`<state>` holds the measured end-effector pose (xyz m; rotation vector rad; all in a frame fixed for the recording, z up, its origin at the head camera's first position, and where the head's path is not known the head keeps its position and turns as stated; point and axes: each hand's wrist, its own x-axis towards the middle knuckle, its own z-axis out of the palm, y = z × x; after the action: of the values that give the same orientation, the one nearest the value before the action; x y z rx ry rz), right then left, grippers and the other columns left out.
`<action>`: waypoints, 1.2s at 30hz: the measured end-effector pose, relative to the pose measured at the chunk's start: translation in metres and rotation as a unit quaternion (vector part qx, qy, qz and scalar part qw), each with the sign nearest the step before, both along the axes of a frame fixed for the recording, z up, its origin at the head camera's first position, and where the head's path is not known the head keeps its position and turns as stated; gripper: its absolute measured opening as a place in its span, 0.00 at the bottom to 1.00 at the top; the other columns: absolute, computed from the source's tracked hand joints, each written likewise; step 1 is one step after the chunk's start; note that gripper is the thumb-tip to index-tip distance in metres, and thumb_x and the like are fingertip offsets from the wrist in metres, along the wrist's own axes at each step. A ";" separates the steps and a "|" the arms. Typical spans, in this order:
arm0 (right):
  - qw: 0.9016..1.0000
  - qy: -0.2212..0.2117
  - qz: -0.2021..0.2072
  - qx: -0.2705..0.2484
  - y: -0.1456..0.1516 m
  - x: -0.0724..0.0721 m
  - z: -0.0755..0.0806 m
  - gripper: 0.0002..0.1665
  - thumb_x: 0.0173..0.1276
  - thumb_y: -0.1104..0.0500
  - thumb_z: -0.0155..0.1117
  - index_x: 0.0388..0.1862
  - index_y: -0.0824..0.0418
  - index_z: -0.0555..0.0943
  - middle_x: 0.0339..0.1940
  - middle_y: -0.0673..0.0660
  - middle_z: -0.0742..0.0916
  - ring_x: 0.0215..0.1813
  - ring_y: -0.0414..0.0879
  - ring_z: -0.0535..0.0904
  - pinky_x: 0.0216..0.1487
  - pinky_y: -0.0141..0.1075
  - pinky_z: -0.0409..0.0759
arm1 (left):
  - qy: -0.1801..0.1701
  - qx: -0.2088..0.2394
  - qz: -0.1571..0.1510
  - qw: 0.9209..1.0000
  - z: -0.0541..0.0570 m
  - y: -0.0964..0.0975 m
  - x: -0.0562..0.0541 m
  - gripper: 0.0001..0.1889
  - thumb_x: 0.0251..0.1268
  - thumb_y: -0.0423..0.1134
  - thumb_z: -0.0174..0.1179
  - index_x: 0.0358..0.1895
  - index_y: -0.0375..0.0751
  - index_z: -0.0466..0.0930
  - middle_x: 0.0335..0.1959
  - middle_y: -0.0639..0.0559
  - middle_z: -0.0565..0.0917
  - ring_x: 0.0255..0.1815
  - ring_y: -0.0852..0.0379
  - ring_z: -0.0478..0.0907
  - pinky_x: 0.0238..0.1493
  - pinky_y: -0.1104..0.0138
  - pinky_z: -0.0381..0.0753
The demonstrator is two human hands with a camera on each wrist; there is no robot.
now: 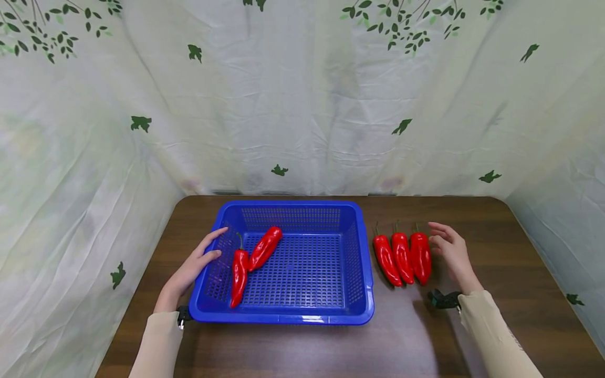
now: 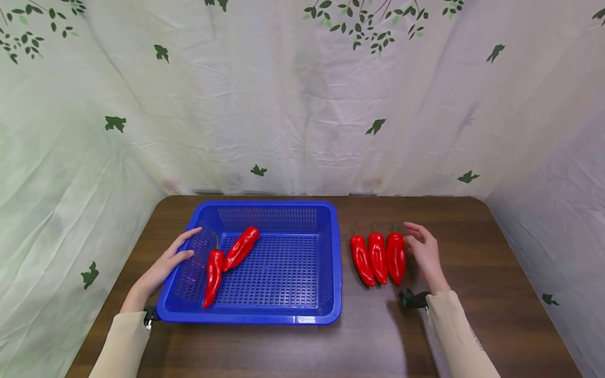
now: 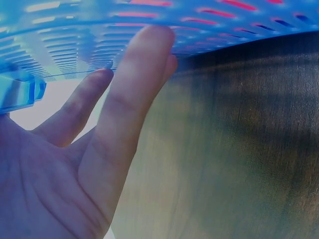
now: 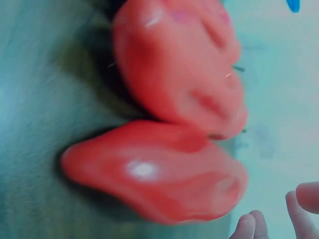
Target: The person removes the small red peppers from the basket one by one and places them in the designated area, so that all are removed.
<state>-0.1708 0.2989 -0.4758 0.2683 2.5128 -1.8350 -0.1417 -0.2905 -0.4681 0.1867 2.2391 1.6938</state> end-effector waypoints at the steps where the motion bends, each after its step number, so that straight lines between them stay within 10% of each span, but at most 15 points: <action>1: 1.000 0.005 0.000 -0.004 -0.001 0.000 0.002 0.26 0.76 0.60 0.44 0.69 0.69 0.63 0.55 0.61 0.77 0.48 0.45 0.75 0.45 0.30 0.78 | 0.000 0.001 0.000 1.000 0.000 0.000 0.000 0.30 0.75 0.42 0.46 0.76 0.56 0.48 0.76 0.38 0.41 0.68 0.25 0.54 0.51 0.43 0.75; 5: 0.999 0.022 0.012 -0.020 -0.004 -0.001 0.008 0.25 0.75 0.61 0.46 0.67 0.71 0.65 0.44 0.41 0.79 0.44 0.39 0.77 0.43 0.31 0.79 | -0.001 0.003 -0.001 1.000 -0.001 0.000 -0.001 0.30 0.75 0.42 0.46 0.76 0.56 0.48 0.76 0.38 0.41 0.68 0.25 0.54 0.51 0.43 0.75; 11: 0.997 0.027 0.053 -0.042 -0.017 -0.001 0.022 0.25 0.76 0.58 0.48 0.64 0.73 0.66 0.40 0.38 0.82 0.42 0.40 0.81 0.42 0.32 0.81 | -0.004 0.002 0.000 1.000 -0.001 0.000 0.000 0.30 0.75 0.43 0.46 0.76 0.56 0.48 0.76 0.38 0.41 0.68 0.26 0.54 0.52 0.43 0.75; 22: 0.991 0.007 0.120 -0.065 -0.047 -0.005 0.049 0.24 0.77 0.56 0.47 0.63 0.71 0.67 0.54 0.64 0.79 0.48 0.53 0.82 0.46 0.37 0.81 | -0.001 0.004 0.000 1.000 -0.001 0.000 0.000 0.29 0.75 0.42 0.45 0.76 0.56 0.49 0.76 0.38 0.41 0.69 0.26 0.52 0.53 0.42 0.73; 36: 0.976 0.007 0.194 -0.096 -0.090 -0.009 0.068 0.20 0.76 0.59 0.48 0.59 0.70 0.71 0.52 0.62 0.80 0.47 0.53 0.82 0.46 0.42 0.82 | -0.004 0.004 0.001 1.000 0.000 0.000 0.000 0.30 0.75 0.42 0.45 0.76 0.56 0.48 0.76 0.38 0.41 0.68 0.26 0.52 0.52 0.42 0.74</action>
<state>-0.1796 0.2093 -0.4082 -0.2257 2.1720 -1.8911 -0.1421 -0.2904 -0.4685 0.1791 2.2284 1.7008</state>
